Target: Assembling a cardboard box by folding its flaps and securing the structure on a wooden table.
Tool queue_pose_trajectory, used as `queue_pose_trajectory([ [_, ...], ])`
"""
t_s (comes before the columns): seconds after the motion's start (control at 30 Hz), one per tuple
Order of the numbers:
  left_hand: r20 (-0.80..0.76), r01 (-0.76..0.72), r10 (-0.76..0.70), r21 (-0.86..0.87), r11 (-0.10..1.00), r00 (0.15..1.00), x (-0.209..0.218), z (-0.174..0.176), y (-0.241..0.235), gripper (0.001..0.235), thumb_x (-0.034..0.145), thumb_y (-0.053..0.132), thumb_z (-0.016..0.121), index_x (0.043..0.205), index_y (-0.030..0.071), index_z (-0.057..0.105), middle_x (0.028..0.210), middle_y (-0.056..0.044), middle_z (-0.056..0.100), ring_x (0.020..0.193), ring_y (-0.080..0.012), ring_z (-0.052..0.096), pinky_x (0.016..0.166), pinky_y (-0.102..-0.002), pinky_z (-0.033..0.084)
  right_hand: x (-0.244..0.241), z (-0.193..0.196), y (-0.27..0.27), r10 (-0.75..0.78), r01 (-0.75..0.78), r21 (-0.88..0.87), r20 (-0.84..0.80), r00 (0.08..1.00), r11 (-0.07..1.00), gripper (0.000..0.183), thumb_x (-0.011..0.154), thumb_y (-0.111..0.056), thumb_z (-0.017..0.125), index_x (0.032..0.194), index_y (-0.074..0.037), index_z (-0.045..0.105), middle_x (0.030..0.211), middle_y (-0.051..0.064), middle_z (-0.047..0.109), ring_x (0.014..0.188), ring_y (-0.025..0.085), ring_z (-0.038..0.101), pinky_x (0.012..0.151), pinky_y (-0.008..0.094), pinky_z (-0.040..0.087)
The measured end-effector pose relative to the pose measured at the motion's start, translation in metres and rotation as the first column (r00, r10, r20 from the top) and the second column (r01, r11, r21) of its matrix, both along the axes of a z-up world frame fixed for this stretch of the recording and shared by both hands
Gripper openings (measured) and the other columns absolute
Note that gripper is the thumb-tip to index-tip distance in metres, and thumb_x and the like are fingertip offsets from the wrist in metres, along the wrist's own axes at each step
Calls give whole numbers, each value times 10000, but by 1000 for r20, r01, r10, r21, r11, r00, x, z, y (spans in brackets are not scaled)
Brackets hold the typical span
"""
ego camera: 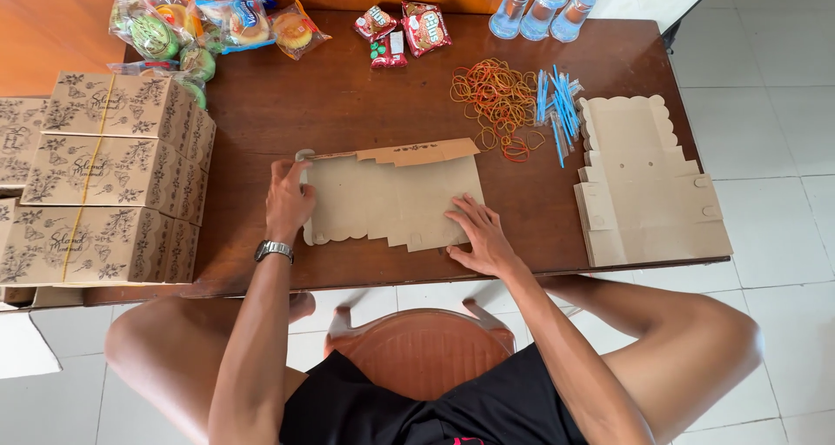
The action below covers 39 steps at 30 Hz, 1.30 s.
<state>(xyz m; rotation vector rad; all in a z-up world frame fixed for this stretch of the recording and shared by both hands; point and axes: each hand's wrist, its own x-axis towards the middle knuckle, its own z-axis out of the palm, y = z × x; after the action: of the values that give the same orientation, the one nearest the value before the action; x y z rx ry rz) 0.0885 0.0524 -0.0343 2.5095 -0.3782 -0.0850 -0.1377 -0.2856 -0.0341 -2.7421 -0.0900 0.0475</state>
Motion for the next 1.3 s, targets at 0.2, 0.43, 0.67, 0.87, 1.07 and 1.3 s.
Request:
queue_pose_trajectory([
  [0.2, -8, 34, -33, 122, 992, 999, 6, 12, -6, 663, 832, 99, 631, 1488, 162, 557, 1326, -129, 452, 1174, -433, 587, 933, -562, 555, 1, -2, -1, 2, -2, -10, 3, 1000, 1000, 665, 808, -395, 722, 1405, -223, 487, 1580, 55, 374, 1517, 284, 278, 1172, 499, 258],
  [0.43, 99, 46, -75, 272, 961, 992, 24, -15, -5, 666, 822, 197, 626, 1487, 173, 581, 1455, -105, 412, 1310, -361, 412, 1025, -497, 401, 2, -2, -2, 19, -18, -45, 10, 1000, 999, 688, 790, -410, 734, 1406, -232, 485, 1580, 46, 377, 1513, 276, 289, 1167, 485, 272],
  [0.67, 183, 71, -127, 285, 956, 975, 33, -43, -9, 657, 820, 202, 614, 1469, 109, 580, 1488, -111, 407, 1400, -337, 336, 1070, -508, 333, 2, 3, 0, 9, -10, -30, -18, 1000, 999, 686, 799, -390, 732, 1417, -227, 483, 1583, 54, 372, 1518, 285, 277, 1172, 493, 267],
  [0.87, 123, 111, -129, 144, 983, 984, 8, -14, -30, 738, 845, 146, 594, 1550, -2, 435, 1614, -246, 264, 1513, -409, 221, 1180, -546, 270, 2, -3, -2, 9, -9, -24, -23, 1000, 1000, 692, 799, -402, 726, 1423, -234, 482, 1583, 54, 374, 1518, 284, 277, 1173, 498, 264],
  [1.07, 31, 136, -137, 12, 991, 990, 1, -24, -44, 853, 874, 238, 538, 1631, 4, 223, 1692, -283, 33, 1572, -424, 26, 1269, -544, 61, 1, -1, -1, 2, -2, -10, -16, 1000, 1000, 687, 801, -398, 723, 1424, -235, 483, 1589, 49, 369, 1522, 280, 269, 1178, 491, 247],
  [1.3, 97, 121, -127, 65, 991, 987, -4, -35, -53, 770, 1032, 468, 402, 1645, 46, 204, 1706, -243, 16, 1582, -376, -14, 1266, -548, -25, 1, -2, 0, -1, 0, -10, -17, 1000, 1000, 686, 806, -395, 722, 1425, -231, 476, 1598, 43, 358, 1528, 273, 258, 1187, 481, 231],
])
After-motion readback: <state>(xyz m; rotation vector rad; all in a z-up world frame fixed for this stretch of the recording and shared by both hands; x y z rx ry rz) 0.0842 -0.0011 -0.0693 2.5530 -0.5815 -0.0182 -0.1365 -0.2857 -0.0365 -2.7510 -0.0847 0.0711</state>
